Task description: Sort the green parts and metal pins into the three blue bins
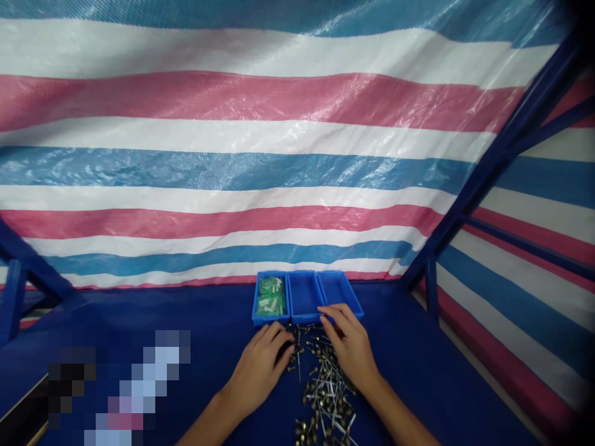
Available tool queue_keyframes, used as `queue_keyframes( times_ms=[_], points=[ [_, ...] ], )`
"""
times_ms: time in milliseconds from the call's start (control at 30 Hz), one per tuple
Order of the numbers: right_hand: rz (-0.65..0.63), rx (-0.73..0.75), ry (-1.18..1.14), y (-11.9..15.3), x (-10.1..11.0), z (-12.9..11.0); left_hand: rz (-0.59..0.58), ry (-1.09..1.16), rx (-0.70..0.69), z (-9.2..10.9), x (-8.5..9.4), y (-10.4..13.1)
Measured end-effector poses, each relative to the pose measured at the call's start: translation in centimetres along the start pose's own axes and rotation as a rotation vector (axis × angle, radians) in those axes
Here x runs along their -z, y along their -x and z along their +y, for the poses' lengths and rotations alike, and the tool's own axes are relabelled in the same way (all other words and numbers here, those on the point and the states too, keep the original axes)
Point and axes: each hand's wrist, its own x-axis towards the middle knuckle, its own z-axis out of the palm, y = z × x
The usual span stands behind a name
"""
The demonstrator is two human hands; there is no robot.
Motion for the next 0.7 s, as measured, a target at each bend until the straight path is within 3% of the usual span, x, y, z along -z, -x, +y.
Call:
queue_keyframes(
  times_ms=[400, 700],
  points=[
    [0.056, -0.001, 0.072, 0.17, -0.29, 0.57, 0.003, -0.002, 0.005, 0.05, 0.11, 0.07],
    [0.031, 0.027, 0.081, 0.09, -0.46, 0.96, 0.01, -0.001, 0.001, 0.09, 0.06, 0.01]
  ],
)
